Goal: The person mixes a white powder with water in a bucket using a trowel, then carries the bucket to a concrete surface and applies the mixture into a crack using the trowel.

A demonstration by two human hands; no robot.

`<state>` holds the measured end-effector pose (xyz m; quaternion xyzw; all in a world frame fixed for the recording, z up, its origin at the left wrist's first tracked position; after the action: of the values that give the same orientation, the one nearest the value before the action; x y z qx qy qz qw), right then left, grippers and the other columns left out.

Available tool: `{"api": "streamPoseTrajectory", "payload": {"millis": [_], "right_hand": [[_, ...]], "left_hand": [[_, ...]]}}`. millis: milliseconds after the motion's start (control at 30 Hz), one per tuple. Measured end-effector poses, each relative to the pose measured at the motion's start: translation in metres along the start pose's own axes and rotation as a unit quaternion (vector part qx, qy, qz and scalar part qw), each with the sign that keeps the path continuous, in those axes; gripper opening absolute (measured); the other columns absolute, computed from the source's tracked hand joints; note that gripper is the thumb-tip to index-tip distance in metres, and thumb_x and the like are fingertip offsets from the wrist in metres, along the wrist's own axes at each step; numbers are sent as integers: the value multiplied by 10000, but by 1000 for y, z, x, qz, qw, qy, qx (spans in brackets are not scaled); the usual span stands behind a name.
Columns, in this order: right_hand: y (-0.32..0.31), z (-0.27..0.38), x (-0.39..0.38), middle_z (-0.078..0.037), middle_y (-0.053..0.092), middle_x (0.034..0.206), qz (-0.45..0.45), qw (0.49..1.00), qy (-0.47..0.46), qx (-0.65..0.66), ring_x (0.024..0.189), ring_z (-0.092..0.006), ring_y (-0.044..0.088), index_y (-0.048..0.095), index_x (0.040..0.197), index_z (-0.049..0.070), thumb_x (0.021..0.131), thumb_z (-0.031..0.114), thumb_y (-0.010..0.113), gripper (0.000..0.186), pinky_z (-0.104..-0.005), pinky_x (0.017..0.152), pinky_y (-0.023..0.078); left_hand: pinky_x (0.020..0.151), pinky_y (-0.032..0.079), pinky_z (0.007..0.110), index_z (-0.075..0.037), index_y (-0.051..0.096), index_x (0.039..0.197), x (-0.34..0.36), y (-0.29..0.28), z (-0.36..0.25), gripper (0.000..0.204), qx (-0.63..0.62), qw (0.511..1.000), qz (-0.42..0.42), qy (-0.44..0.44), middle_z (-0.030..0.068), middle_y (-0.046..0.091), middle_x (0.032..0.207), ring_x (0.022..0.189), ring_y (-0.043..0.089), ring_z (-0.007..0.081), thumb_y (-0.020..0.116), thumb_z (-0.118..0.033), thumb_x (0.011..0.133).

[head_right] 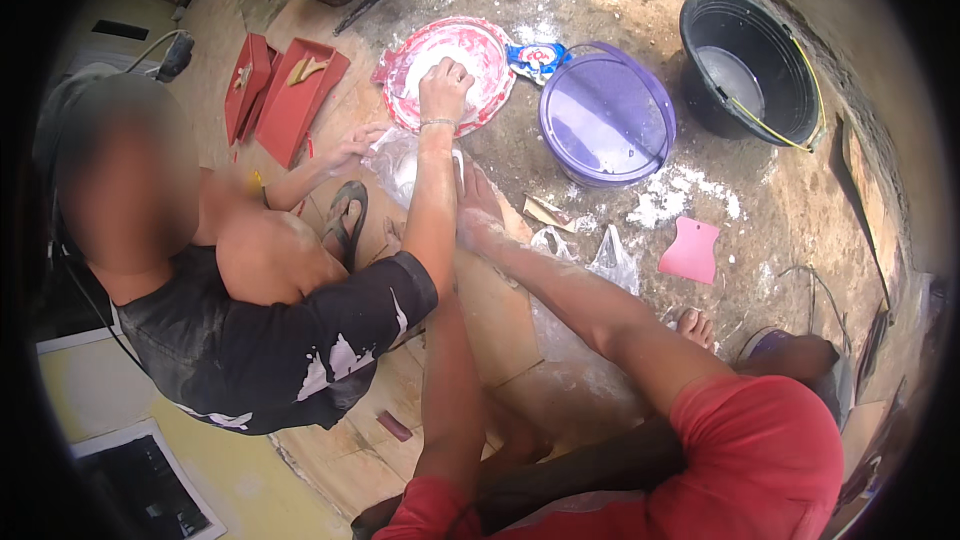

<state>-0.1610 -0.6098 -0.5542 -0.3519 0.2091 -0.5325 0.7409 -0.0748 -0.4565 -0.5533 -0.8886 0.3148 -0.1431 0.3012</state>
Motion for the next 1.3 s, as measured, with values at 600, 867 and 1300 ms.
{"api": "streamPoseTrajectory", "payload": {"millis": [600, 867, 1300], "right_hand": [[14, -4, 34, -302, 468, 1486, -33, 978, -13, 206, 1350, -467, 453, 194, 1624, -65, 718, 134, 794, 1105, -530, 1182, 366], [9, -11, 46, -238, 493, 1536, -19, 911, -44, 409, 1422, -384, 476, 303, 1614, -30, 810, 129, 788, 953, -472, 1215, 366], [1, -66, 127, -179, 722, 1130, -11, 555, 258, 791, 967, -270, 759, 596, 1292, -96, 848, -33, 676, 456, -400, 840, 654]], "left_hand": [[1026, 518, 407, 85, 577, 1323, 197, 75, 62, 439, -327, 820, 405, -240, 201, 657, 1288, 1160, 660, 298, 660, -146, 959], [897, 546, 355, 9, 652, 1246, 224, 69, 46, 337, -332, 849, 307, -272, 117, 714, 1091, 1029, 699, 246, 683, -114, 934], [915, 567, 360, 2, 641, 1239, 237, 112, -80, 342, -197, 861, 413, -223, 104, 696, 1065, 1043, 699, 238, 702, -129, 929]]}}
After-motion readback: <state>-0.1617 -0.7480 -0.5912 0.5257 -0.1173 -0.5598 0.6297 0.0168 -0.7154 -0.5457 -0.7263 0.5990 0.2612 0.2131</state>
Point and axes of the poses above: each hand's wrist, its own x-axis towards the middle knuckle, its own y-axis out of the palm, z = x × y, the point moved 10 cm from there along x, towards the middle knuckle
